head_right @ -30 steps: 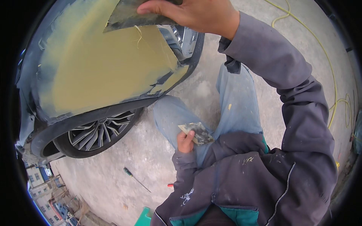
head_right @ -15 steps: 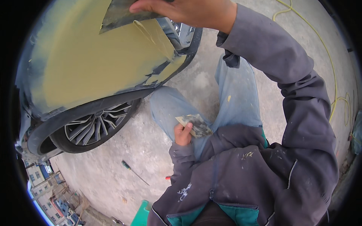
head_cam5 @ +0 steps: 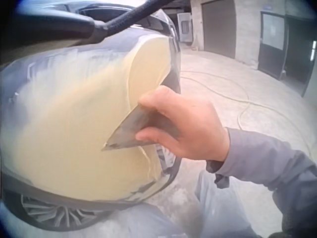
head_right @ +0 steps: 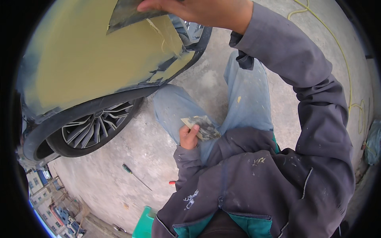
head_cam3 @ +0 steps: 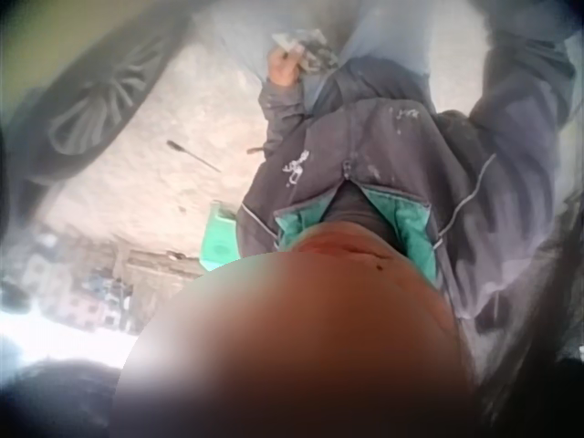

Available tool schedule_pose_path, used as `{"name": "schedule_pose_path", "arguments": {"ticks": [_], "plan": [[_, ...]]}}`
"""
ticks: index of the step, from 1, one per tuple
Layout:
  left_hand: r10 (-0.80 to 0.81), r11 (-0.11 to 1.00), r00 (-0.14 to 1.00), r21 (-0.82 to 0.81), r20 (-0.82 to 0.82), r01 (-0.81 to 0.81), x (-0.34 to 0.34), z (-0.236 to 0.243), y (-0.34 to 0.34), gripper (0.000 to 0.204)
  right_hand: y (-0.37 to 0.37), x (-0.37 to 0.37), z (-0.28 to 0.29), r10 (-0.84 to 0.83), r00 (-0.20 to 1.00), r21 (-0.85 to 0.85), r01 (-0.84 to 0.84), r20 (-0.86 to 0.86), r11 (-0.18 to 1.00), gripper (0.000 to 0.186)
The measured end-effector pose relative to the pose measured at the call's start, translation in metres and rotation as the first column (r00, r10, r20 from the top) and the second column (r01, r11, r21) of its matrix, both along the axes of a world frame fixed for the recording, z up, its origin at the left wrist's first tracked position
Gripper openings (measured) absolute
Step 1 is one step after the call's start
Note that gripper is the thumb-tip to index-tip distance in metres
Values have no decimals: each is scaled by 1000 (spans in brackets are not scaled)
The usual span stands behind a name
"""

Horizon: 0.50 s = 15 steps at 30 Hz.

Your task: The person applies a yellow body filler to the front bumper of a black car using two metal scrapers. They spread the filler over a damaged area near the headlight and grille, smoothing the surface and occasionally transferring material between the tools.

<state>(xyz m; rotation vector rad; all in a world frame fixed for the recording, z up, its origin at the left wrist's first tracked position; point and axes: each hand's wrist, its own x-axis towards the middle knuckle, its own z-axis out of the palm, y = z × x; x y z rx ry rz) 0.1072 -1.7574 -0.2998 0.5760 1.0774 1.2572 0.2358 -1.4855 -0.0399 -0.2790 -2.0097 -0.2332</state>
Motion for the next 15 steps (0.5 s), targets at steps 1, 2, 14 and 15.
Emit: {"name": "schedule_pose_path", "arguments": {"ticks": [1,2,14,15], "plan": [[4,1000,1000,3,1,-4,0,-1,-1,29,2,-1,-3,17,1000,13,-17,-15,1000,40],[7,1000,1000,6,1,-7,0,-1,-2,29,3,-3,-5,35,999,25,-34,-30,999,40],[12,999,1000,46,-11,-12,0,-3,-1,31,9,-3,-20,83,996,54,-82,-17,995,40],[10,999,1000,51,-14,-10,0,-3,-1,31,9,-3,-21,90,996,54,-89,-26,995,40]]}}
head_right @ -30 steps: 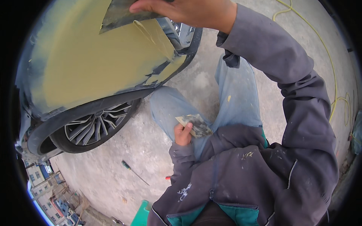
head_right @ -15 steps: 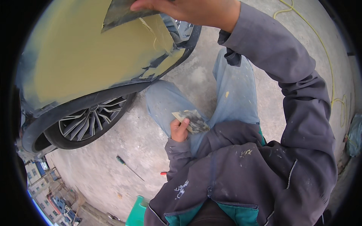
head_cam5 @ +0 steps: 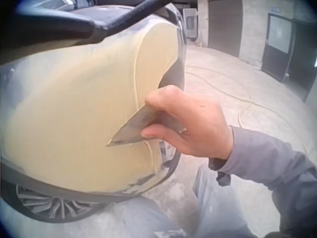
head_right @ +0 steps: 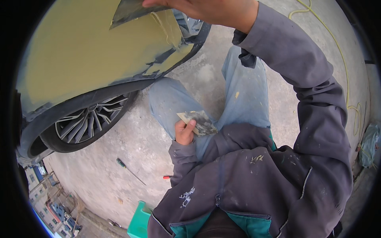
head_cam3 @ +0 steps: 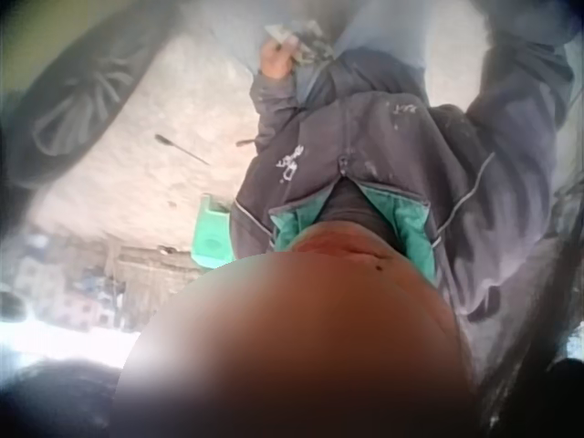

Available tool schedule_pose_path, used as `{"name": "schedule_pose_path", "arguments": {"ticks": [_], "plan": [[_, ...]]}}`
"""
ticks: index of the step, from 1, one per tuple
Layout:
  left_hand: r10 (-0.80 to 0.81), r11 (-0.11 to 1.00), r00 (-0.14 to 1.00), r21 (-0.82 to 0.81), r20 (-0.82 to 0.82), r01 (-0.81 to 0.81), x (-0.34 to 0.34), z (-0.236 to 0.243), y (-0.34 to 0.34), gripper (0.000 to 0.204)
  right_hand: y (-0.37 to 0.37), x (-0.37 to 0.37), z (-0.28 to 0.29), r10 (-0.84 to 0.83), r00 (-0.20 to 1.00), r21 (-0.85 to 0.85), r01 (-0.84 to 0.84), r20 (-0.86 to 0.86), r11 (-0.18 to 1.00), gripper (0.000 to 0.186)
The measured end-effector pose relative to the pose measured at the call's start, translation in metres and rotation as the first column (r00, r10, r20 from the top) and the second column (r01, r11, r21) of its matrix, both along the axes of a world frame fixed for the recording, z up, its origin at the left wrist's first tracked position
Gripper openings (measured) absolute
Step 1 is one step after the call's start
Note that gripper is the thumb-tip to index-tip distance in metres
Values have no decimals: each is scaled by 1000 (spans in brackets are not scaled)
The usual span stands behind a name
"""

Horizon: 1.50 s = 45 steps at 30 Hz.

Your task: The person applies a yellow body filler to the front bumper of a black car using two metal scrapers. They spread the filler over a damaged area near the headlight and grille, smoothing the surface and occasionally transferring material between the tools.

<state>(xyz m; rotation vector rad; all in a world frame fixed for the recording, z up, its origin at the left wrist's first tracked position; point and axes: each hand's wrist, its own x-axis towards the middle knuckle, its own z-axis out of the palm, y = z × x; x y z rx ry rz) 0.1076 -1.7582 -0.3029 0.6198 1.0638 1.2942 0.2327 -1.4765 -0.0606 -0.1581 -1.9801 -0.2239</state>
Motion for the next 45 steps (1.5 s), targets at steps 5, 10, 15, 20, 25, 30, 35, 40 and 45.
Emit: {"name": "schedule_pose_path", "arguments": {"ticks": [5,10,15,20,25,30,35,40,45], "plan": [[-4,1000,1000,-21,1,4,-1,-3,-3,27,-1,-1,-1,-2,1000,8,2,7,1000,38],[-13,1000,1000,-28,12,13,-2,-5,-3,26,1,-1,-5,7,999,-26,-6,38,1000,35],[-14,999,1000,-28,23,14,-2,-2,-2,26,-8,-1,-2,-4,994,-9,5,106,1000,32],[-13,999,1000,-34,20,13,-3,-2,-3,26,-7,-3,-11,37,994,-2,-37,107,999,29],[-16,1000,1000,-8,-1,16,-1,-1,-2,31,-9,-4,-27,50,994,-53,-45,97,998,27],[-15,1000,1000,-17,9,15,-2,-2,-2,30,-8,-7,-37,80,994,-28,-78,74,997,26],[-4,1000,1000,-5,5,4,-1,1,-2,30,-8,-6,-47,66,985,-21,-64,160,998,27],[-7,1000,1000,0,-6,7,-2,1,-3,29,-5,-8,-59,89,987,5,-91,137,996,26],[4,1000,1000,1,5,-4,0,6,-2,30,-6,-8,-74,66,983,69,-79,173,994,23]]}}
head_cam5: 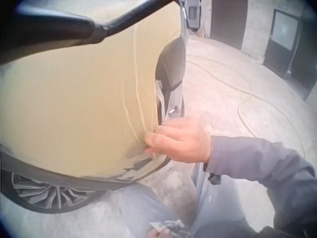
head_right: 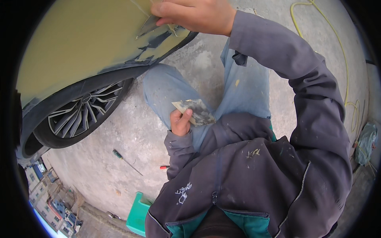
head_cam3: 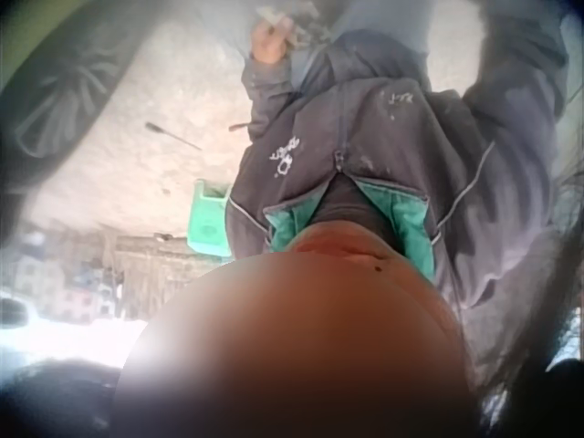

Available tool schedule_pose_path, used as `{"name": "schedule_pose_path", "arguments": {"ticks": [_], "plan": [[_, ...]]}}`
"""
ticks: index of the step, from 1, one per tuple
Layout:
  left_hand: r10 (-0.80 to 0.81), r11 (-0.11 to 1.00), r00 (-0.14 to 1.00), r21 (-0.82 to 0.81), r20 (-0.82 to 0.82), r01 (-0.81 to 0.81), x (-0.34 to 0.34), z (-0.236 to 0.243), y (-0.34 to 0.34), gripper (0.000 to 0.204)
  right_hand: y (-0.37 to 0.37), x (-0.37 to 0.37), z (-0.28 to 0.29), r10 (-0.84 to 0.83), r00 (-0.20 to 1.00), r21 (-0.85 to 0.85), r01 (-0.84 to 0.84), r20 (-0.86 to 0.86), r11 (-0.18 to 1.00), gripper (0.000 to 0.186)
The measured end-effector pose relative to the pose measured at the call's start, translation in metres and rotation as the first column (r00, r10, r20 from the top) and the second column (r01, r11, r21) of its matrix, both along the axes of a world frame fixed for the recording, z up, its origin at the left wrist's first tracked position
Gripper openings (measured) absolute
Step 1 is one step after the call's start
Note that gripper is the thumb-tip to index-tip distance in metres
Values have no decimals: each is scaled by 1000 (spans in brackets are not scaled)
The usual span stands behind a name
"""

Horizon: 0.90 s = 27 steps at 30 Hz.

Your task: The person applies a yellow body filler to the front bumper of a black car using two metal scrapers. They spread the filler over a damaged area near the headlight and grille, smoothing the surface and occasionally transferring material between the tools.

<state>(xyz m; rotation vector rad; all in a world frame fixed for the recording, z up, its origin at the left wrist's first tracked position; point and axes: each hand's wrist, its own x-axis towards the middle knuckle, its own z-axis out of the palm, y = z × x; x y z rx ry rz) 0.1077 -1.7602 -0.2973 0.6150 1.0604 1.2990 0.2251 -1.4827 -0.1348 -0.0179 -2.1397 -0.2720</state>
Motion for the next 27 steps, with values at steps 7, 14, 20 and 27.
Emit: {"name": "schedule_pose_path", "arguments": {"ticks": [7,14,20,27], "plan": [[10,1000,1000,0,-21,-10,0,-2,-3,29,-3,7,-21,-12,995,-46,16,94,999,20],[40,999,999,-24,-27,-40,5,1,-1,28,-25,28,-103,44,982,-377,29,183,926,32],[29,998,999,-58,-21,-30,3,-5,0,31,-60,49,-162,-312,849,-778,-521,-427,-351,31],[107,994,993,-20,-42,-107,-2,3,-9,34,-73,-22,-171,-744,336,-32,-920,-578,-390,28]]}}
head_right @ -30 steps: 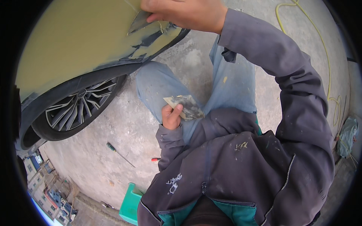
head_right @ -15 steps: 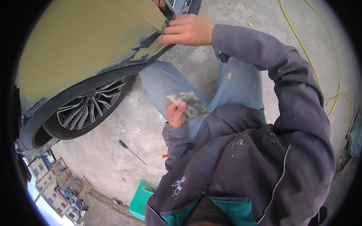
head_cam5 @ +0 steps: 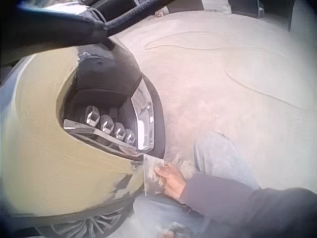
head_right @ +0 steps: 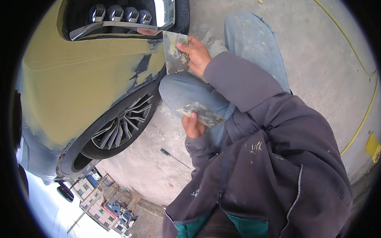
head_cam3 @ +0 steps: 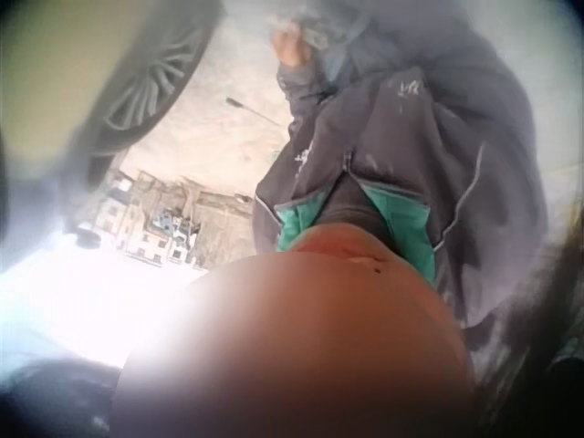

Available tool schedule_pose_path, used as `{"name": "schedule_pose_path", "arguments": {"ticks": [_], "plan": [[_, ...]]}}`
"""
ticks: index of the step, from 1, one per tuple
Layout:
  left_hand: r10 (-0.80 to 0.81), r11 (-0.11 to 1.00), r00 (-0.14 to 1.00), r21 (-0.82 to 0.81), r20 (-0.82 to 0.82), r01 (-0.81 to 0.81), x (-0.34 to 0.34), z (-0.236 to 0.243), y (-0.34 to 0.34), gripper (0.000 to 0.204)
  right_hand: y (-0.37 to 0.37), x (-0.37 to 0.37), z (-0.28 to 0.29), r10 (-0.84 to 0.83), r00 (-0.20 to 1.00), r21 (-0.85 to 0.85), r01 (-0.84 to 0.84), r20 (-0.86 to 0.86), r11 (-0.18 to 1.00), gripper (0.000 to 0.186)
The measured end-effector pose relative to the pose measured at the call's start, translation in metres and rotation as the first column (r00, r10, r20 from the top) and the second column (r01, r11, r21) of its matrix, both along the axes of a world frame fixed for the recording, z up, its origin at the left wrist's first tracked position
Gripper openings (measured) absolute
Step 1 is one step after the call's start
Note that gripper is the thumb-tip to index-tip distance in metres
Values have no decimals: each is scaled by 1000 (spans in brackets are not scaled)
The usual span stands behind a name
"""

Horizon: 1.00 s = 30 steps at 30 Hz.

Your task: The person applies a yellow body filler to the front bumper of a black car using two metal scrapers. They spread the filler over a damaged area near the headlight and grille, smoothing the surface and occasionally transferring material between the tools.

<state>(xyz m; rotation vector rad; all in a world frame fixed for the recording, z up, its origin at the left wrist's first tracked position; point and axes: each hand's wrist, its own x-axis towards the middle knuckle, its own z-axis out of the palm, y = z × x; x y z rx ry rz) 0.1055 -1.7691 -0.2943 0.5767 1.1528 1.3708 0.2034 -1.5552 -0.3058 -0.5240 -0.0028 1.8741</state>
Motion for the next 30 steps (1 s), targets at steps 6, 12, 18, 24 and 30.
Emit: {"name": "schedule_pose_path", "arguments": {"ticks": [6,12,18,24,30], "plan": [[69,996,997,-53,-14,-70,-15,5,-26,38,1,-21,13,-165,982,-40,169,88,985,25],[98,992,995,-72,-24,-99,-16,-2,-32,37,-4,-24,58,-109,985,-11,112,132,994,26],[94,993,994,-74,-50,-97,-7,3,-26,37,-1,-13,32,-117,991,-132,124,59,984,25],[71,990,995,-117,-65,-78,-10,6,-24,38,-3,-18,40,-108,983,-103,124,150,987,26],[98,992,994,-77,-55,-102,-8,1,-30,38,-8,-27,63,-91,988,-20,94,126,995,22]]}}
